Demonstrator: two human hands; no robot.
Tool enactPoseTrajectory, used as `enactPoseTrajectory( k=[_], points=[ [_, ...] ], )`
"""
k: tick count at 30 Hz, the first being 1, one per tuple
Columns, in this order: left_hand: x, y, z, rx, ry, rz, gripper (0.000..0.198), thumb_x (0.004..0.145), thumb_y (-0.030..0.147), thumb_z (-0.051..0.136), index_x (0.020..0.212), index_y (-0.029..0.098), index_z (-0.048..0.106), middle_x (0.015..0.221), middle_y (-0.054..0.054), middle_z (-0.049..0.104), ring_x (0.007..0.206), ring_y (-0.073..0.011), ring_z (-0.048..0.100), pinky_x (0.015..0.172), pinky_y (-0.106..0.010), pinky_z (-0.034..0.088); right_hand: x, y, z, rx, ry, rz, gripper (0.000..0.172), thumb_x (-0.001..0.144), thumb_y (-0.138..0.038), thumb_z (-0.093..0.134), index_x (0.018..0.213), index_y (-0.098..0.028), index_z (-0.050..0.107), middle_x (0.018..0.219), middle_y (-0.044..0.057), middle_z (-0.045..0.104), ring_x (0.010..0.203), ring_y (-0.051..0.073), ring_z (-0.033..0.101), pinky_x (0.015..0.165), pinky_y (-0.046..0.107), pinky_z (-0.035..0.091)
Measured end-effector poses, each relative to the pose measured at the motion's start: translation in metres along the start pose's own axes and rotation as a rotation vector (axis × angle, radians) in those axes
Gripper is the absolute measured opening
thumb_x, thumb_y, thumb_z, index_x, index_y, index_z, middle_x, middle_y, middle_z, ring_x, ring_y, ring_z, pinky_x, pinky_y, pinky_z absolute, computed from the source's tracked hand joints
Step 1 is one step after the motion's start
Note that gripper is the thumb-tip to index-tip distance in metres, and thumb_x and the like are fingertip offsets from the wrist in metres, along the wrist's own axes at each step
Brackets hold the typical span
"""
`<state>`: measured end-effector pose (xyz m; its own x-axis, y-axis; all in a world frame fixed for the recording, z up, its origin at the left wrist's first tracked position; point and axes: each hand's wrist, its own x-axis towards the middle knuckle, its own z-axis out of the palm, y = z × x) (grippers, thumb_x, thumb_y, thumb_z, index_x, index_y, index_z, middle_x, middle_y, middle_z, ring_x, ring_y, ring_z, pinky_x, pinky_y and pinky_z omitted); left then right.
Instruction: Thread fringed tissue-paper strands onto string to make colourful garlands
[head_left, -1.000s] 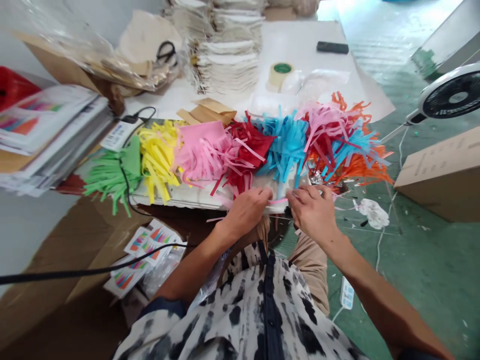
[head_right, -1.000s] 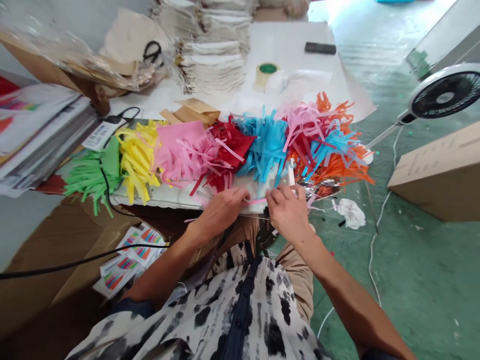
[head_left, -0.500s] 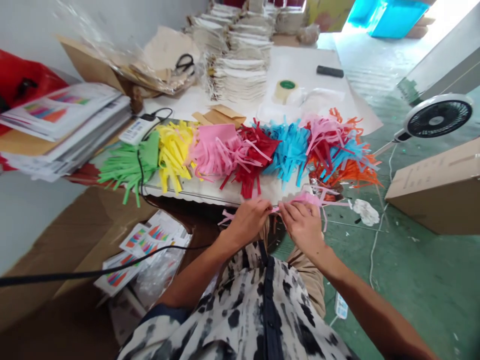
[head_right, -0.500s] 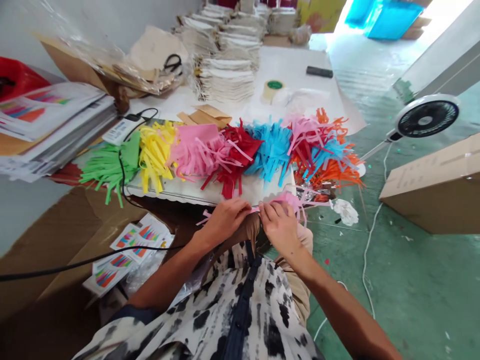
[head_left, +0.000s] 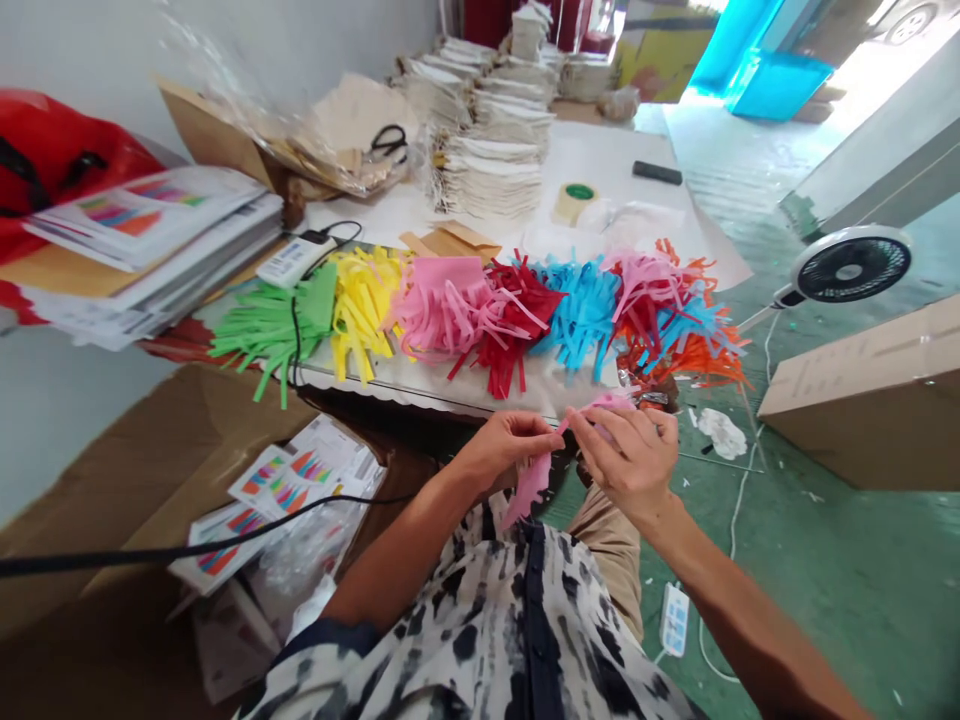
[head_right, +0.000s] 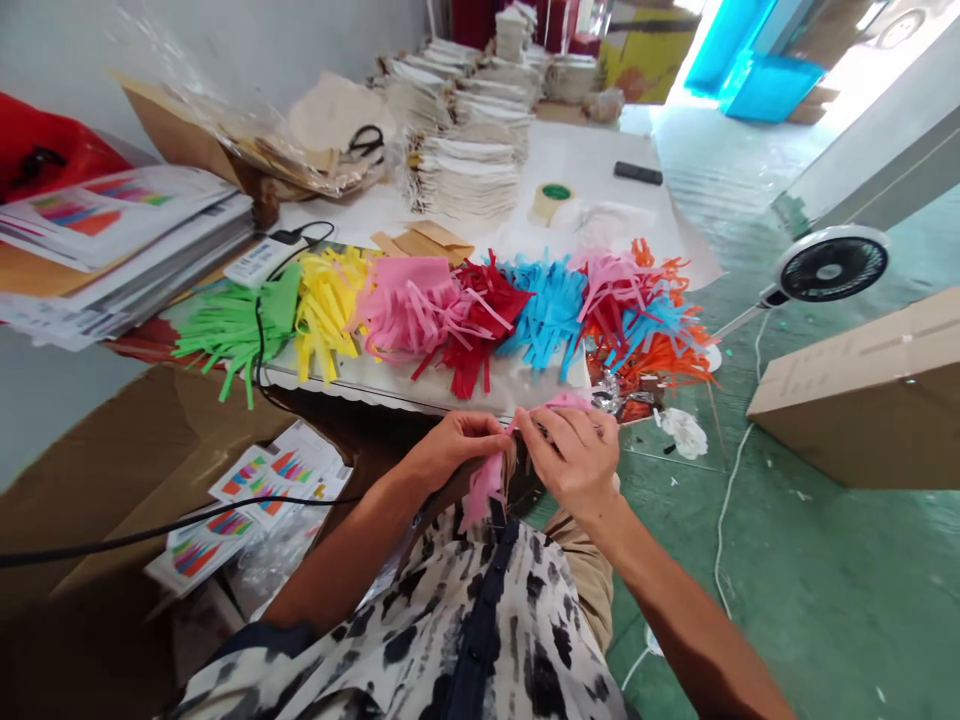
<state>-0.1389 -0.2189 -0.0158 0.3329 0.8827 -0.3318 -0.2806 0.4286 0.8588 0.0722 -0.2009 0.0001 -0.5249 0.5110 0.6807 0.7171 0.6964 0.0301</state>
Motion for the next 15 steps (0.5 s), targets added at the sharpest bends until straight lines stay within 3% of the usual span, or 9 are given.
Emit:
enactPoseTrajectory(
  k=[4, 8, 12, 15],
  points=[
    [0.008, 0.03, 0.014, -0.01, -0.021, 0.171, 0.042, 0.07, 0.053, 0.094, 0.074, 0.016, 0.075, 0.072, 0.002, 0.063, 0.065, -0.0089, 0.054, 0.066, -0.024, 0.042, 0.046, 0.002, -0.024, 0.252, -0.007, 0.291, 0.014, 0.099, -0.027, 0.071, 0.099, -0.03, 0.085, 0.09, 0.001, 0.084, 0.083, 0.019, 0.075, 0.084, 0.039, 0.045],
    [0.023, 0.06, 0.018, 0.1, -0.053, 0.418, 0.036, 0.075, 0.052, 0.092, 0.077, 0.019, 0.08, 0.102, -0.005, 0.072, 0.098, -0.0175, 0.065, 0.089, -0.032, 0.051, 0.086, 0.012, -0.036, 0.669, -0.077, 0.549, 0.011, 0.093, -0.032, 0.076, 0.093, -0.029, 0.086, 0.084, -0.001, 0.082, 0.074, 0.018, 0.071, 0.069, 0.034, 0.049],
    [0.031, 0.076, 0.015, 0.162, -0.074, 0.455, 0.032, 0.078, 0.05, 0.09, 0.077, 0.019, 0.08, 0.094, -0.004, 0.072, 0.089, -0.0165, 0.063, 0.086, -0.033, 0.051, 0.104, 0.024, -0.037, 0.845, -0.11, 0.607, 0.012, 0.087, -0.034, 0.081, 0.092, -0.026, 0.087, 0.074, -0.001, 0.077, 0.068, 0.015, 0.066, 0.063, 0.03, 0.047],
    [0.028, 0.079, 0.013, 0.186, -0.031, 0.536, 0.025, 0.083, 0.041, 0.087, 0.076, 0.019, 0.079, 0.085, 0.0, 0.067, 0.083, -0.0131, 0.058, 0.081, -0.03, 0.046, 0.106, 0.027, -0.034, 1.027, -0.2, 0.605, 0.018, 0.09, -0.038, 0.079, 0.102, -0.027, 0.087, 0.086, 0.0, 0.081, 0.075, 0.015, 0.069, 0.069, 0.03, 0.05]
  ],
)
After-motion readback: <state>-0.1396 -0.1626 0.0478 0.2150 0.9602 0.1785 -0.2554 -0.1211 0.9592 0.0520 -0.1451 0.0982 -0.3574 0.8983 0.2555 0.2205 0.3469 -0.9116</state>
